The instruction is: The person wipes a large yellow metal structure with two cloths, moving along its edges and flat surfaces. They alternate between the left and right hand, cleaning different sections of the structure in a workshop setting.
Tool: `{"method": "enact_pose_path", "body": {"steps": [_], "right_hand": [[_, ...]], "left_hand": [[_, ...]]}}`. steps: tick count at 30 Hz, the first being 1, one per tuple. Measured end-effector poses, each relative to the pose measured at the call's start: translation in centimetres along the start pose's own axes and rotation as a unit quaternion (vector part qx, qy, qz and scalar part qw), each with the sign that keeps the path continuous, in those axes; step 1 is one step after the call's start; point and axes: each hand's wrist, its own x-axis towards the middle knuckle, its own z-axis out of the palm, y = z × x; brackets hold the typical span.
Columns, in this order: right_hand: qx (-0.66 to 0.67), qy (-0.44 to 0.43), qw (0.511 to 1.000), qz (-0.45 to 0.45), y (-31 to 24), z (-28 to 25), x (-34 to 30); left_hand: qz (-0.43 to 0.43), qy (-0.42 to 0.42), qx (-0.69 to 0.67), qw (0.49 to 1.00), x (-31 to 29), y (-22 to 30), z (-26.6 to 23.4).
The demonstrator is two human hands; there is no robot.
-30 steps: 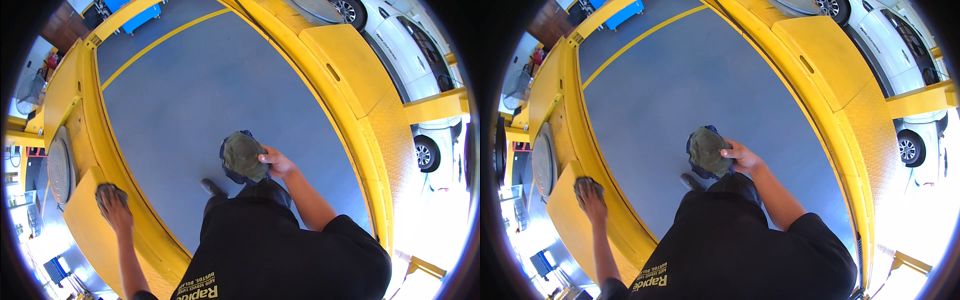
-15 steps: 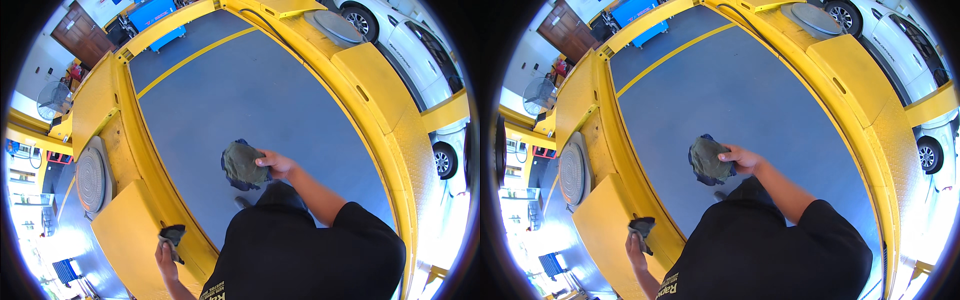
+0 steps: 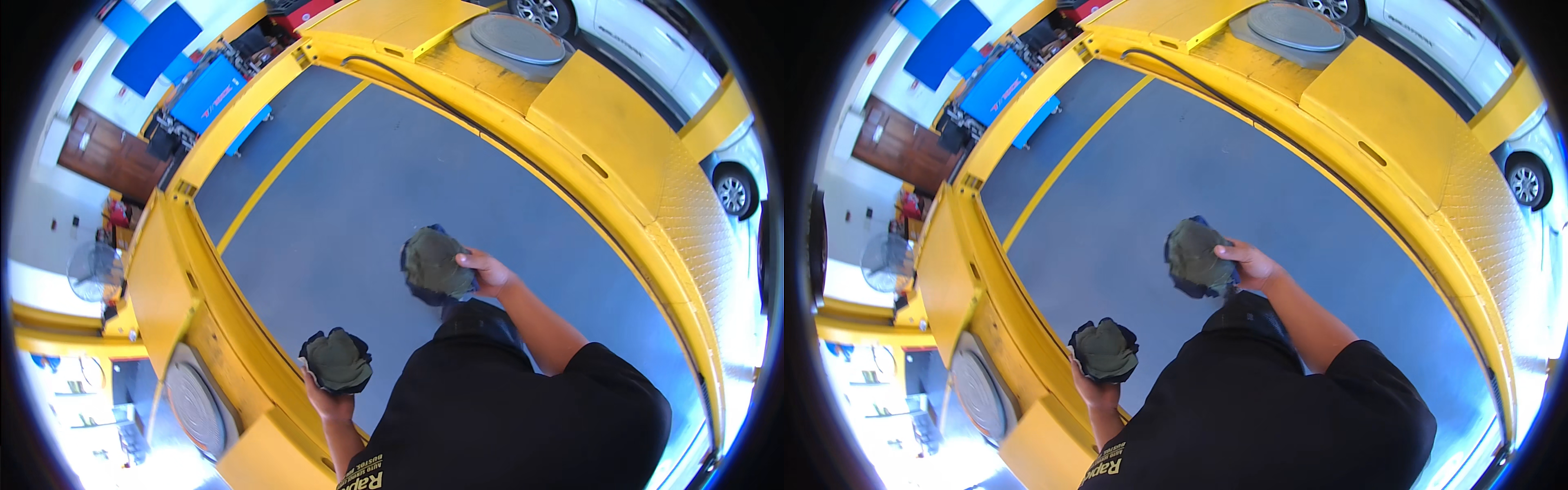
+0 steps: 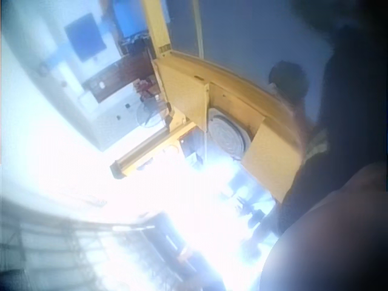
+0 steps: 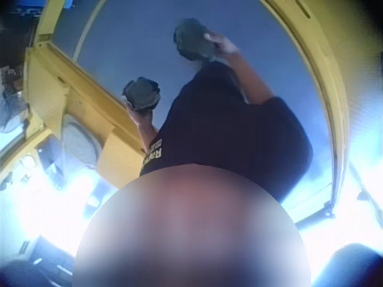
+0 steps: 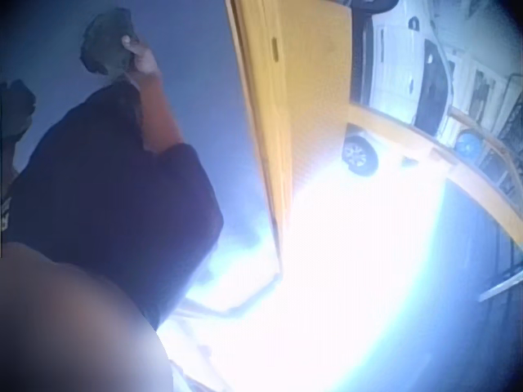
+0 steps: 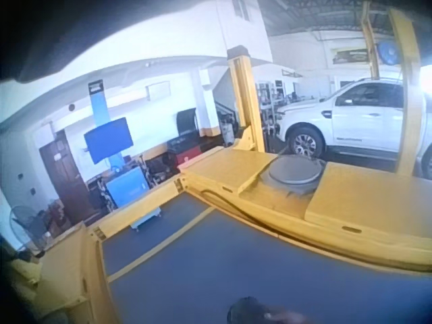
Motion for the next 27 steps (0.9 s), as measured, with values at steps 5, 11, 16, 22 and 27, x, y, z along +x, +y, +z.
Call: {"method": "enact_pose_path", "body": {"steps": [5, 11, 16, 22, 27], "right_hand": [[0.082, 0.104, 0.988, -0.078, -5.8, -2.4, 3.8], [0.072, 0.128, 0.95, -0.274, -20.8, -2.7, 9.6], [0.019, 0.397, 0.839, -0.373, -25.7, -3.6, 12.2], [-0.008, 0.417, 0.887, -0.197, -15.6, -5.3, 13.8], [0.033, 0.326, 0.91, -0.252, -13.4, -0.9, 17.9]], "left_hand": [[-0.056, -0.07, 0.061, 0.994, 7.8, 1.7, 7.6], [-0.108, -0.239, 0.079, 0.962, 16.6, 1.1, 17.6], [-0.178, -0.241, 0.131, 0.945, 23.0, -0.6, 22.6], [-0.312, -0.304, 0.13, 0.891, 31.1, -3.2, 28.8], [-0.443, -0.442, 0.126, 0.77, 37.4, -3.8, 36.2]]}}
